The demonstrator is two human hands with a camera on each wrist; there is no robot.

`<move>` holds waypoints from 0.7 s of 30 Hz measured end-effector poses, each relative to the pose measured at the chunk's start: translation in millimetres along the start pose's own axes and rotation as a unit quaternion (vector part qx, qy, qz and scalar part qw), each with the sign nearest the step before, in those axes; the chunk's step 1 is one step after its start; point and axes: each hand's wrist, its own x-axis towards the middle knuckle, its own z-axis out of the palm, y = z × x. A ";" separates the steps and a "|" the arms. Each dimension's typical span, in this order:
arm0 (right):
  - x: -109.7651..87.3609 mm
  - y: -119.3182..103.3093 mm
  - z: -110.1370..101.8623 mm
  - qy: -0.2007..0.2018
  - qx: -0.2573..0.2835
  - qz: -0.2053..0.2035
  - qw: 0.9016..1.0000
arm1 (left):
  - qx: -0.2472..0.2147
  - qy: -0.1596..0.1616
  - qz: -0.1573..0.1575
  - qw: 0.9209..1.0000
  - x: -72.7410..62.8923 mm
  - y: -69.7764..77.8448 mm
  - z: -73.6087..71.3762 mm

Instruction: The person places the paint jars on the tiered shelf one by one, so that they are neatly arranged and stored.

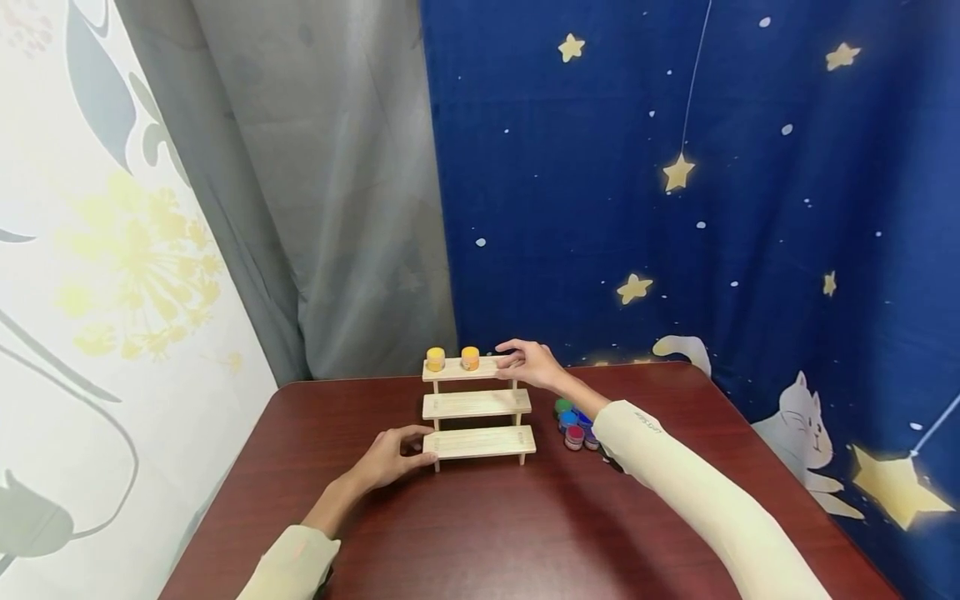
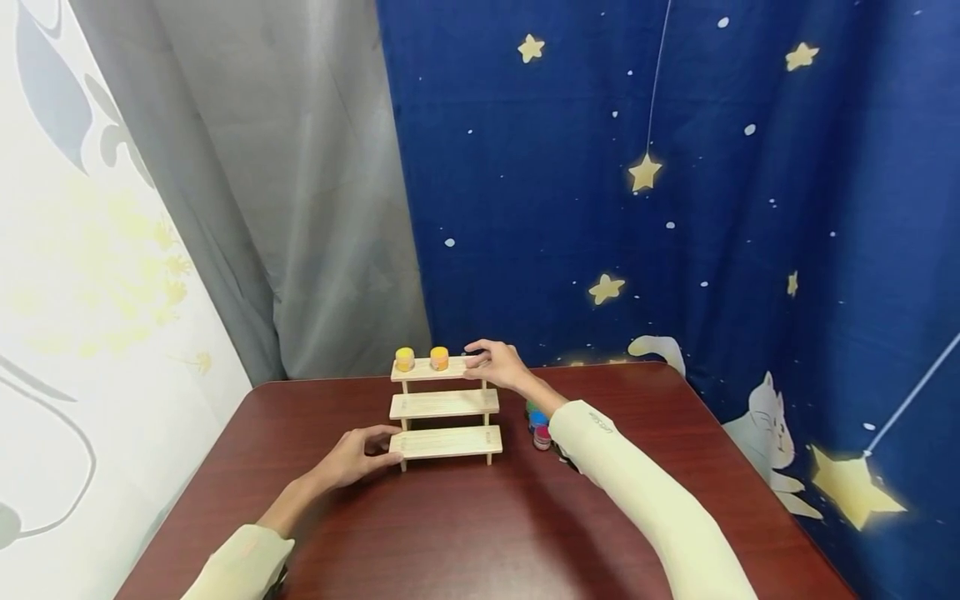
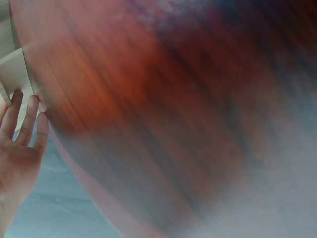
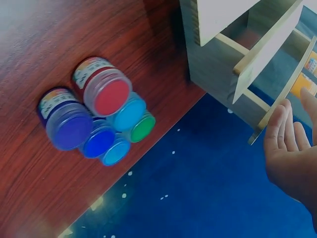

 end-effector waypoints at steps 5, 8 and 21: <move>-7.6 4.7 -7.5 -0.002 -0.001 -0.001 1.000 | -0.002 -0.002 -0.005 1.000 0.9 1.0 -0.3; -12.8 7.9 -11.6 -0.004 0.004 -0.005 1.000 | 0.000 -0.003 -0.006 1.000 1.6 1.4 -0.8; -36.6 22.3 -22.8 -0.003 0.006 -0.003 1.000 | 0.004 -0.007 -0.007 1.000 0.4 0.9 -0.5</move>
